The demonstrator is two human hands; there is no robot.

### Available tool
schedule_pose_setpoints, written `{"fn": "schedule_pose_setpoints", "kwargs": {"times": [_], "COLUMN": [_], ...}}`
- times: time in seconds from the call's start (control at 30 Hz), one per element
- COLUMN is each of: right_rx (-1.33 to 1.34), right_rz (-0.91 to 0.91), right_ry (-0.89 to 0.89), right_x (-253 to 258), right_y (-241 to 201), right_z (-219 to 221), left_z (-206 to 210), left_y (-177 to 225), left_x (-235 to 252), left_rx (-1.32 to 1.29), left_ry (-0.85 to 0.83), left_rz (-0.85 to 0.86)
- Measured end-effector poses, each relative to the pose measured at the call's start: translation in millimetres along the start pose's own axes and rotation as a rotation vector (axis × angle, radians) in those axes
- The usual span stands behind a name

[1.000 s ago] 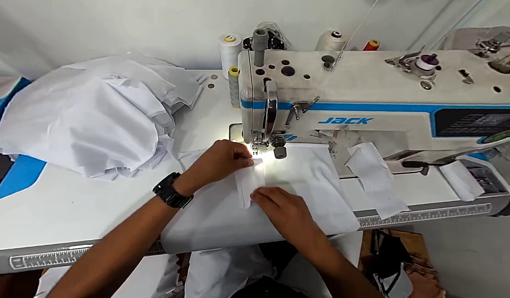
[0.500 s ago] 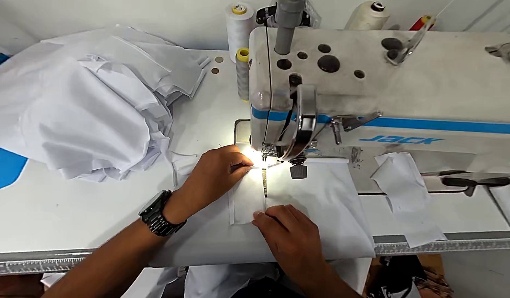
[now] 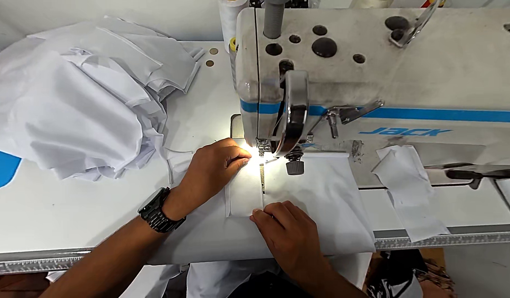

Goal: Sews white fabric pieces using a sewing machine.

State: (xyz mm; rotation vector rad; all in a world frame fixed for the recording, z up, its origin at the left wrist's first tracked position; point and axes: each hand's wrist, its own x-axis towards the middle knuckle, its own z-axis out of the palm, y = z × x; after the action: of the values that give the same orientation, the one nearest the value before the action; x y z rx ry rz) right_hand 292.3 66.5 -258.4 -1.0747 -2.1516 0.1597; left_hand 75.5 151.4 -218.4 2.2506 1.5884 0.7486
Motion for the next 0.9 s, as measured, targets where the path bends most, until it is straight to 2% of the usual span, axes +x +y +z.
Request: {"fn": "schedule_pose_setpoints", "kwargs": {"times": [0.27,0.4,0.5,0.6,0.7,0.9], "right_rx": [-0.016,-0.042,-0.088,-0.078,-0.067,-0.091], "right_rz": [0.006,0.015,-0.02,-0.127,-0.216,-0.181], "right_ry": [0.002,-0.044,-0.179,-0.313,-0.351,-0.346], "right_x": [0.1,2.5,5.0,4.4,-2.7,-3.9], "right_y": [-0.3,-1.5,0.9,14.9,28.6,37.8], "right_z": [1.6,-1.1,-13.6,-26.7,-29.8,-32.9], "left_z": [4.5,8.1,7.0,8.5,16.2,22.5], "left_y": [3.0,3.1,11.3,25.8,22.3,6.3], "left_x": [-2.0,-1.8,-9.6,-35.6,-56.1,-45.5], "left_rx": [0.069,0.137,0.276,0.367,0.337,0.228], "left_ry": [0.043,0.066,-0.008,-0.133,-0.17,-0.158], "left_rz": [0.032,0.231,0.355,0.287,0.211,0.252]}}
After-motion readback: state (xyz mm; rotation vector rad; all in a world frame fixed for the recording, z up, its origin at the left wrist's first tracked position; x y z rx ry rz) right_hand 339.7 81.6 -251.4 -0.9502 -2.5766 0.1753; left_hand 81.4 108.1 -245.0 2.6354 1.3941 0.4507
